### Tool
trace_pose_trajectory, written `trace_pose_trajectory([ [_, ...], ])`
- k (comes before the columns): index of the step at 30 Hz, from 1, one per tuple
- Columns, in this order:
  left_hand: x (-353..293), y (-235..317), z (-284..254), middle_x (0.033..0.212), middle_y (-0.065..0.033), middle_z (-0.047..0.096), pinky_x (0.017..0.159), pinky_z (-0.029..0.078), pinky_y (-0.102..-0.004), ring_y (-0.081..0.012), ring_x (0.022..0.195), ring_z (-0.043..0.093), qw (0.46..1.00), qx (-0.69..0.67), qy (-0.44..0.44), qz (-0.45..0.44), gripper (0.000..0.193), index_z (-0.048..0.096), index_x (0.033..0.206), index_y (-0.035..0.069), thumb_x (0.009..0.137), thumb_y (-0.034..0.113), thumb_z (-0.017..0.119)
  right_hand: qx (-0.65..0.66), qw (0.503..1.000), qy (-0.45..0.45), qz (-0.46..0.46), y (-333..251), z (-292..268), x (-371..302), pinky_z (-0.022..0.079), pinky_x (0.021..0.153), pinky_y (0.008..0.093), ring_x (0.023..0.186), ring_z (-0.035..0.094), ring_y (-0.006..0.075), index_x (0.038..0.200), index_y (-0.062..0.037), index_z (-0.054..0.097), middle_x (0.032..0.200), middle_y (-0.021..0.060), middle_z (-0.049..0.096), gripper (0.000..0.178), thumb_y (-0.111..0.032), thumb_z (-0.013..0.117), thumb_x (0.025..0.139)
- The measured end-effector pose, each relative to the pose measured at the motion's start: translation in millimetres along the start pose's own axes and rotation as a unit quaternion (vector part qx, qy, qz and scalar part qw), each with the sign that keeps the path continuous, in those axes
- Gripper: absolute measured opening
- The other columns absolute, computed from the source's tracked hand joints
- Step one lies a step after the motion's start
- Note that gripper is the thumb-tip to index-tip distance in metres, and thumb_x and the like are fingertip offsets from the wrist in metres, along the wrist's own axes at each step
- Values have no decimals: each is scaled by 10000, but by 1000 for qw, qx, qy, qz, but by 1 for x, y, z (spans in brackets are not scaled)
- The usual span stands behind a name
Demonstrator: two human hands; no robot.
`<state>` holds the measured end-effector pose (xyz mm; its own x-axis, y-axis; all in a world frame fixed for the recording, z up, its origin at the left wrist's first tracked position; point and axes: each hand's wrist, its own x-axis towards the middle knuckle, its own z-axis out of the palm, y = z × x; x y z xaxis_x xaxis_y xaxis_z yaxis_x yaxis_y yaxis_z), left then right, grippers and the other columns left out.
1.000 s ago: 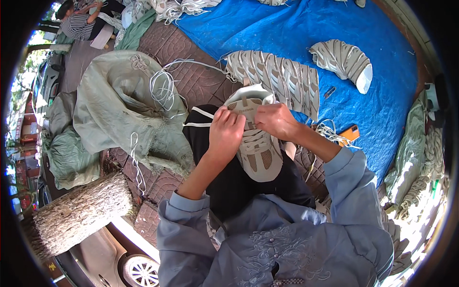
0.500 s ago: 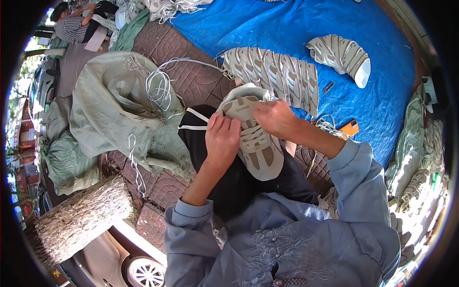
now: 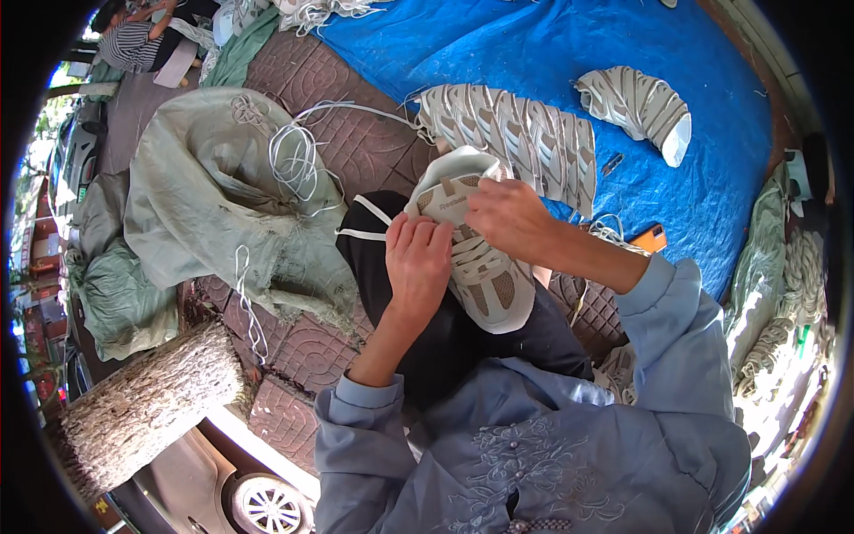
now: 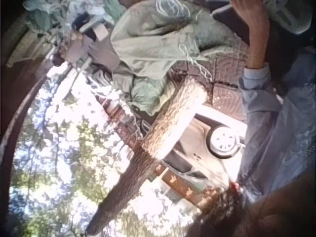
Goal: The person is sitting on a mat outdoors, lacing a white sneaker. They repeatedly thread the white shoelace through the eyelets of the shoe, pulling it tight to secure the fit.
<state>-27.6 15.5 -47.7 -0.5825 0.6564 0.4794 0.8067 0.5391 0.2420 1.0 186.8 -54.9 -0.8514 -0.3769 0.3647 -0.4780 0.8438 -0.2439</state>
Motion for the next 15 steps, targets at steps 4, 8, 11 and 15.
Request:
trace_pose_trajectory([
  [4, -2, 1, 2, 757, -46, 530, 866, 379, -385, -197, 814, 540, 1000, -8, -1, -8, 175, 571, 809, 70, 644, 44, 621, -7, 996, -74, 51, 0, -2, 6, 450, 502, 319, 618, 527, 188, 604, -101, 547, 611, 12, 512, 37, -76, 569, 587],
  [8, -3, 2, 4, 759, -50, 518, 869, 377, -387, -197, 824, 534, 1000, -8, 15, -21, 186, 562, 815, 69, 639, 39, 612, 47, 999, -14, 12, -2, 4, 8, 447, 501, 330, 620, 528, 198, 623, -88, 537, 602, 23, 510, 40, -75, 562, 596],
  [11, -2, 3, 5, 764, -52, 520, 868, 376, -386, -197, 826, 534, 999, -15, 27, -24, 191, 560, 824, 69, 643, 38, 612, 84, 996, 39, 9, -4, 5, 6, 445, 500, 331, 623, 530, 203, 657, -79, 528, 607, 28, 513, 55, -70, 552, 609],
  [15, 0, 2, 7, 782, -48, 554, 865, 365, -392, -209, 827, 543, 999, -14, 17, -32, 174, 576, 840, 78, 676, 46, 621, 43, 996, 57, 50, -5, 0, 1, 446, 503, 327, 617, 528, 204, 695, -72, 524, 606, 31, 512, 95, -57, 551, 606],
])
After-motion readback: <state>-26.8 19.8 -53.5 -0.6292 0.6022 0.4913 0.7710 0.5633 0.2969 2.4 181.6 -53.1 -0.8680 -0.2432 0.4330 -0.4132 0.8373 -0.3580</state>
